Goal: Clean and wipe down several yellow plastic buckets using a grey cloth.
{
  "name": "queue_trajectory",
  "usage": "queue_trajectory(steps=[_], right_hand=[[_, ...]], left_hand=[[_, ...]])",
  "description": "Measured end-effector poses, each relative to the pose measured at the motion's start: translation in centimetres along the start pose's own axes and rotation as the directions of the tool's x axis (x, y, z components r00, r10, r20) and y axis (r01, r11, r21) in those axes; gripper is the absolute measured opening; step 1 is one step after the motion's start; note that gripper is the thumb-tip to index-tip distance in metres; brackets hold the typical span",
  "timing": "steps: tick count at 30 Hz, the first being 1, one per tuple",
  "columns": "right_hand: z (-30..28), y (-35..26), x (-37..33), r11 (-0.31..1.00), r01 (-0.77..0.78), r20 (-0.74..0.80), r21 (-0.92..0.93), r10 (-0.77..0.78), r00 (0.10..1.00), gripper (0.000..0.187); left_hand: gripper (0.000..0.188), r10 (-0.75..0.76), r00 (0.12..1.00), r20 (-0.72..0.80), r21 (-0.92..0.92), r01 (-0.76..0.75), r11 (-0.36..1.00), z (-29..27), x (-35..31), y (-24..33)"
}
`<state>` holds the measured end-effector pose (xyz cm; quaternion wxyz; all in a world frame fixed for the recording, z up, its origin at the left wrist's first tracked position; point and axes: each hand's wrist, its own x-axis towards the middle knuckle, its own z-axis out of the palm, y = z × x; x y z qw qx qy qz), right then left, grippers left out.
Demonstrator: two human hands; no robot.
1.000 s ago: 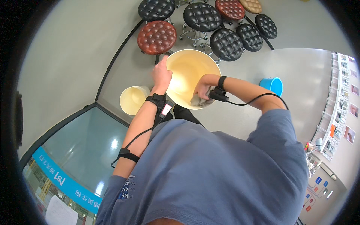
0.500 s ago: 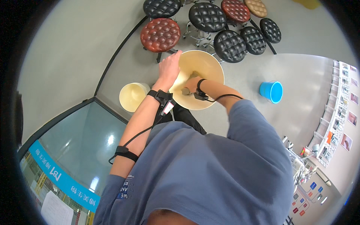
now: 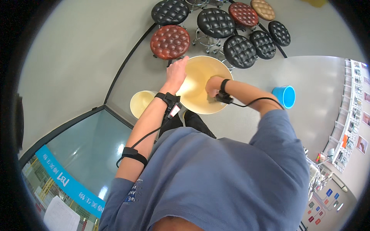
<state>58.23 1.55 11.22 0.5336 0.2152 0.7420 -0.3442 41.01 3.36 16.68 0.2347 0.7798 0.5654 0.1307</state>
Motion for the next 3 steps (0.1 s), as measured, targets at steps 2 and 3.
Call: queue_trajectory(steps=[2, 3], right_hand=[[1.6, 2.0, 0.4, 0.998, -0.019, 0.056, 0.067, 0.015, 0.998, 0.035], [-0.4, 0.3, -2.8, 0.993, -0.024, 0.115, 0.116, 0.011, 0.993, 0.045]], left_hand=[[0.018, 0.018, 1.0, 0.023, -0.005, -0.018, 1.0, 0.1, 0.2, 0.4], [0.018, 0.008, 1.0, 0.014, -0.006, -0.008, 1.0, 0.4, -0.2, 0.0]])
